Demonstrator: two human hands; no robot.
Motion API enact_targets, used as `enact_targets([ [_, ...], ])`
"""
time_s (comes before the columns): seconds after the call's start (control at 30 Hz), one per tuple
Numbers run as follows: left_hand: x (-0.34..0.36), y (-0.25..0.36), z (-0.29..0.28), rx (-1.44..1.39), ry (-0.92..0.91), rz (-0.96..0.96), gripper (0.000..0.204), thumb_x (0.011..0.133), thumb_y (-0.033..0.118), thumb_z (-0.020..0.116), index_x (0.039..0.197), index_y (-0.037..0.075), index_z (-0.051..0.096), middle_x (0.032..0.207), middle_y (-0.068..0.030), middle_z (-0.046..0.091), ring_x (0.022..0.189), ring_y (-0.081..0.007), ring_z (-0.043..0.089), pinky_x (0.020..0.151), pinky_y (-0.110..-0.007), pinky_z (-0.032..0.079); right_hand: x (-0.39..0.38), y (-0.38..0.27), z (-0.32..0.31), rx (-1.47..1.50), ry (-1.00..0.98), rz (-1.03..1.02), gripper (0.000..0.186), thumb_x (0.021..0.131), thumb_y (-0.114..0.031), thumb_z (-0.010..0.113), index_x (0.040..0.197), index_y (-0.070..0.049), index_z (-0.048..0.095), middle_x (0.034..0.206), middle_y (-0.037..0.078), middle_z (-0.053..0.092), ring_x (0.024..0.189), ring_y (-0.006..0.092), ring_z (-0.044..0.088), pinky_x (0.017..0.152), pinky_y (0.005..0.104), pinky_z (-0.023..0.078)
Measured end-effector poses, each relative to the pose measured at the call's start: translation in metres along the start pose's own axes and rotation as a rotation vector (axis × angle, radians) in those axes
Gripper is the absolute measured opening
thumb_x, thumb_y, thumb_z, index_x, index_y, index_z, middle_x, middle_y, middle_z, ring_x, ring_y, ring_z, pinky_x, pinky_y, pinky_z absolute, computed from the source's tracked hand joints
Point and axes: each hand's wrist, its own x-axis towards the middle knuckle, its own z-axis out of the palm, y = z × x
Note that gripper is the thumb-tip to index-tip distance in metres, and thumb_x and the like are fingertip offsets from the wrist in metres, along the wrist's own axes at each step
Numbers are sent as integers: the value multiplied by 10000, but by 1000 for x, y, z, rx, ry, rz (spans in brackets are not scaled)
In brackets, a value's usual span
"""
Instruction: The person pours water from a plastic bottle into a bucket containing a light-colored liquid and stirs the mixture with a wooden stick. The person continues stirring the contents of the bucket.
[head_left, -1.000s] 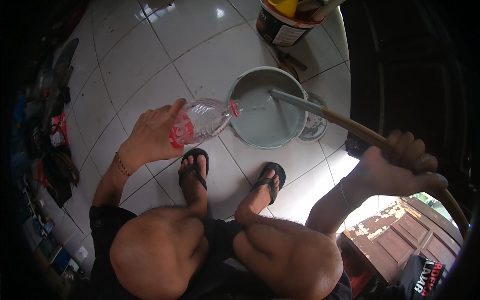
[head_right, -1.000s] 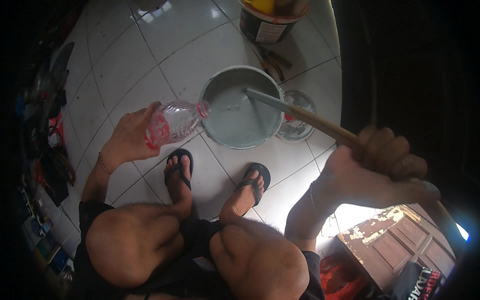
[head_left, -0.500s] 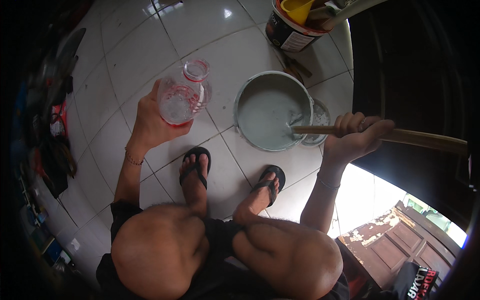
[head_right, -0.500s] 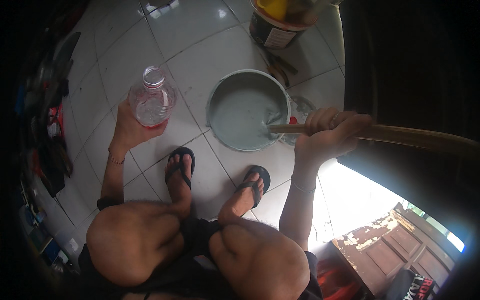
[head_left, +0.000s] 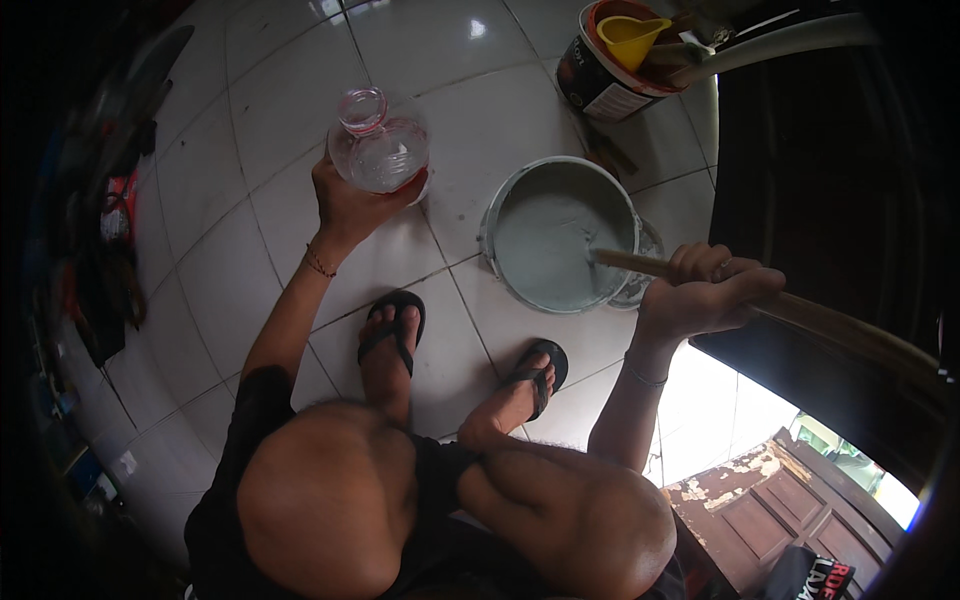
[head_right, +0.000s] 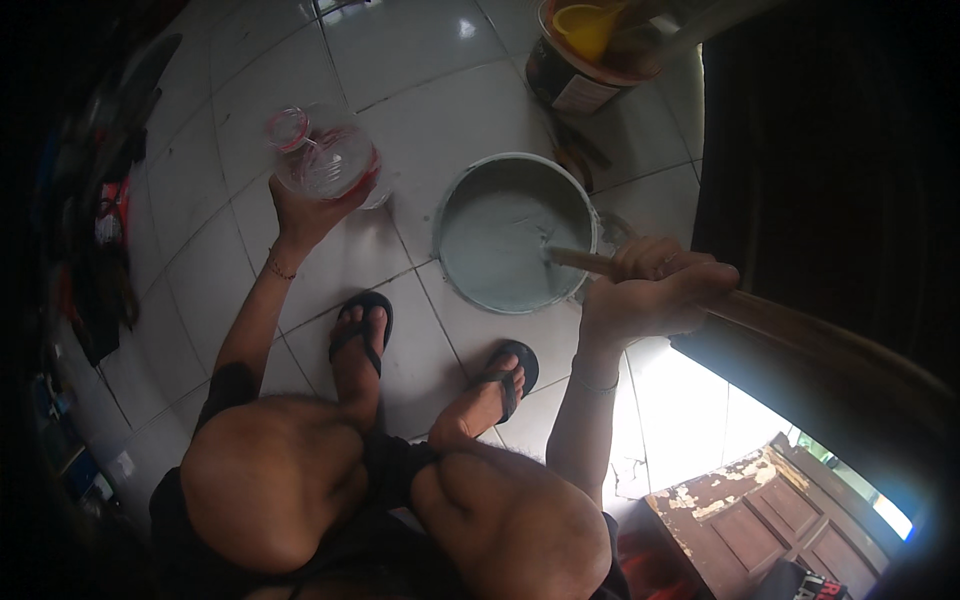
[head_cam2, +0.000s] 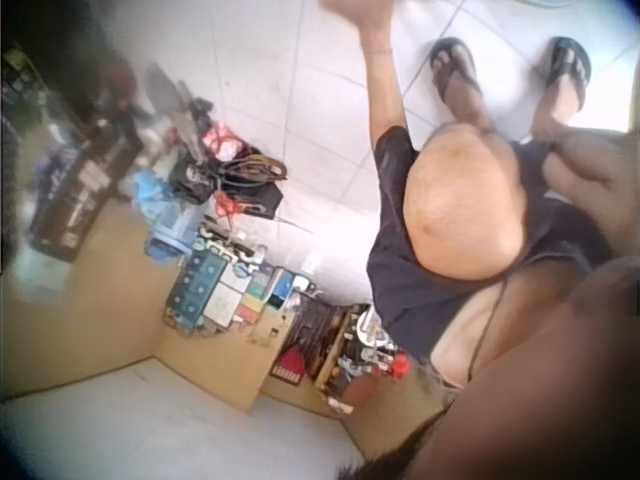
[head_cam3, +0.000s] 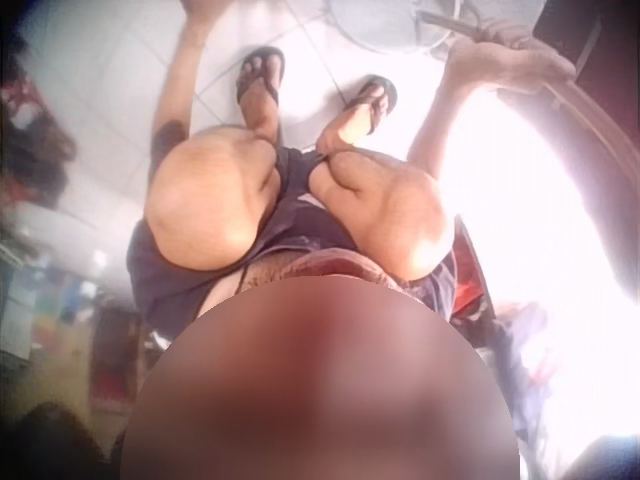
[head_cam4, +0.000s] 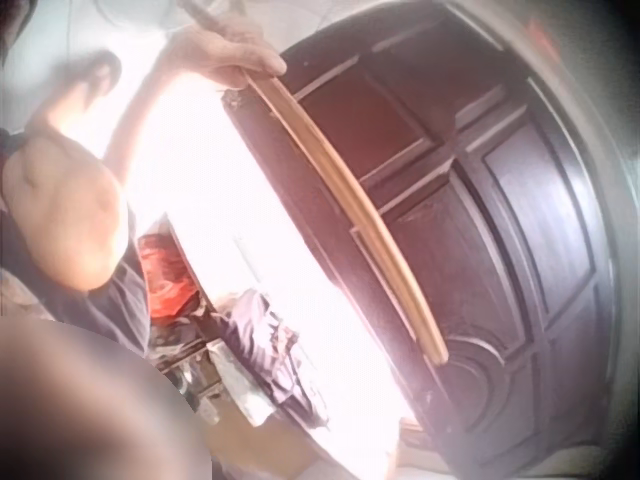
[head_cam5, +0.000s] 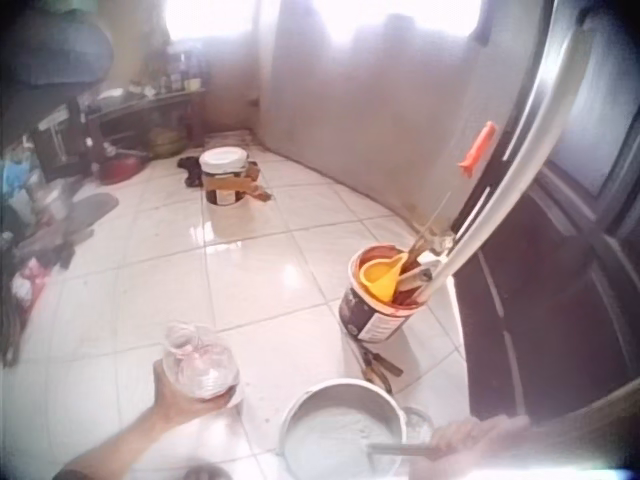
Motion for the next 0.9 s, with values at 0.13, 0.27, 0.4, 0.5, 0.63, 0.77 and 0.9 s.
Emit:
enact_targets([
  [0.13, -3, -4, 6, 30, 32, -34, 708, 673, 327, 967, 1225, 32, 636, 1121, -103, 741, 996, -216, 745, 900, -350, 607, -13, 0, 5, 14, -4, -7, 625, 1085, -640, 316, 673, -170, 299, 452, -29, 247, 380, 76, 225, 388, 249, 192],
  [0.27, -8, -7, 10, 35, 32, -40, 790, 635, 359, 979, 1247, 23, 608, 1129, -117, 733, 979, -239, 750, 881, -345, 616, -6, 10, -3, 28, 4, 7, 625, 1084, -646, 309, 677, -171, 294, 454, -31, 246, 385, 75, 218, 392, 249, 183],
  [0.4, -12, -8, 17, 15, 45, -46, 779, 640, 351, 978, 1247, 27, 611, 1127, -118, 734, 976, -245, 752, 877, -345, 617, 3, 21, -2, 29, 15, -3, 625, 1083, -650, 304, 680, -172, 290, 455, -33, 244, 389, 74, 213, 395, 248, 177],
  [0.5, -15, -10, 10, 13, 64, -49, 752, 645, 339, 977, 1235, 34, 626, 1116, -117, 738, 972, -244, 752, 883, -346, 616, -1, 16, -9, 36, -19, -4, 622, 1085, -643, 304, 680, -170, 293, 455, -32, 248, 387, 75, 215, 394, 248, 182],
  [0.63, -16, -2, 11, -35, 105, -64, 728, 654, 331, 973, 1227, 37, 634, 1118, -118, 741, 979, -245, 752, 893, -348, 614, -18, 15, 2, 26, -46, -35, 619, 1089, -633, 303, 681, -168, 297, 454, -30, 252, 384, 76, 218, 392, 248, 189],
  [0.77, -18, -4, 5, -11, 67, -54, 710, 671, 320, 966, 1231, 40, 632, 1133, -113, 740, 1002, -247, 751, 909, -355, 611, -11, 28, 11, 26, -63, -49, 616, 1092, -624, 303, 681, -165, 300, 454, -28, 256, 381, 77, 221, 390, 248, 195],
  [0.9, -19, -6, 12, 27, 58, -43, 701, 687, 307, 959, 1245, 46, 625, 1144, -106, 740, 1026, -245, 748, 923, -361, 608, 2, 25, -5, 8, -76, -89, 613, 1095, -615, 303, 682, -163, 304, 454, -26, 260, 378, 78, 225, 387, 249, 202],
])
